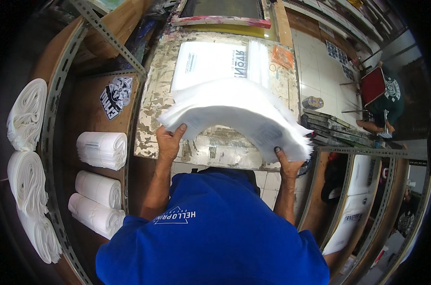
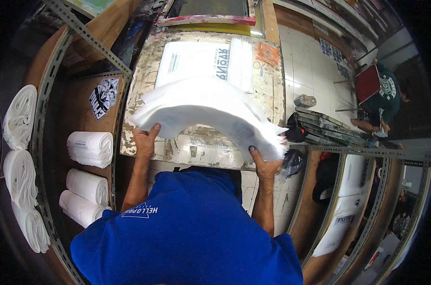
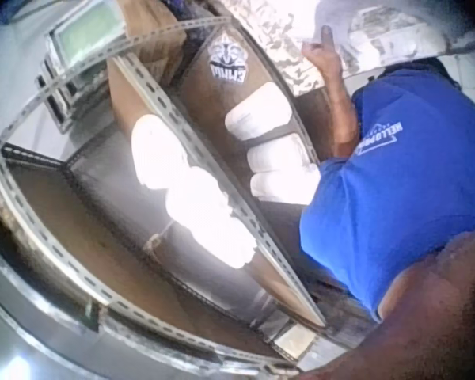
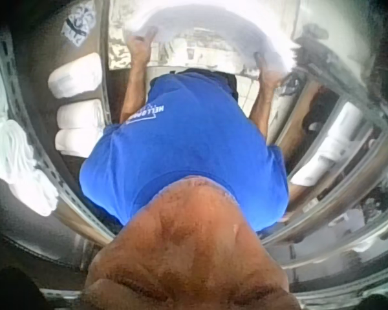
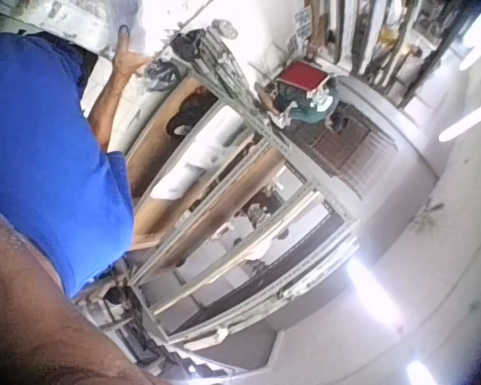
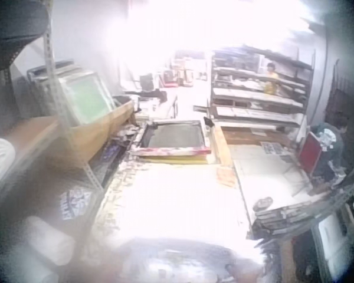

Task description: The person picks up a stack of printed plastic bags, folds them together, and rolls them into a bundle by hand.

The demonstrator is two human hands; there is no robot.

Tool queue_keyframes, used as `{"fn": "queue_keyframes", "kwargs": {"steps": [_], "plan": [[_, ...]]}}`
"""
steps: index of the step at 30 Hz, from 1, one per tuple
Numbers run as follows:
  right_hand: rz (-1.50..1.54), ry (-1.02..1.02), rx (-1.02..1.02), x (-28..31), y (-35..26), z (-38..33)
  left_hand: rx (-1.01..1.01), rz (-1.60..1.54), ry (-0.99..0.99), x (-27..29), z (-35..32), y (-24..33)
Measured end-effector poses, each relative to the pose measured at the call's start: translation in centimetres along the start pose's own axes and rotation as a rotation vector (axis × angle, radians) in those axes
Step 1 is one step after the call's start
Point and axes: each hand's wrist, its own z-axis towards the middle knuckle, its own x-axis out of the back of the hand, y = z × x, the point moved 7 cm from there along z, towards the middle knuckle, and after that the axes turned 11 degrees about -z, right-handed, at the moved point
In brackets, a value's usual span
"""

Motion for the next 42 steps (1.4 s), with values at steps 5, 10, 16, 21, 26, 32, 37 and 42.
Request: {"fn": "queue_keyframes", "kwargs": {"steps": [5,10,16,21,26,32,37,42], "plan": [[-0.097,-0.092,-0.030,-1.0,1.4,1.0,0.015,0.044,-0.026,-1.1,0.8,-1.7],[-0.083,0.061,-0.101,-0.8,2.4,2.4,-0.066,0.081,0.064,-1.8,2.6,-1.7],[0.022,0.143,0.122,-0.8,-0.5,1.3,-0.053,0.162,0.078,-1.0,2.2,-0.7],[-0.042,-0.117,-0.159,-1.7,7.1,0.5,0.058,0.094,-0.026,-0.4,2.3,-4.1],[-0.024,-0.027,-0.102,-2.5,7.2,1.7,0.115,0.098,-0.031,0.2,3.0,-7.5],[-0.214,0.018,-0.117,-2.1,4.5,5.2,0.110,0.299,-0.030,0.2,4.8,-5.7],[-0.188,-0.168,-0.265,-5.1,-0.8,9.0,0.327,0.413,-0.141,-0.6,8.4,-1.8],[-0.293,-0.341,-0.221,-10.4,-2.1,16.4,0.378,0.226,-0.165,1.4,15.7,-4.5]]}}
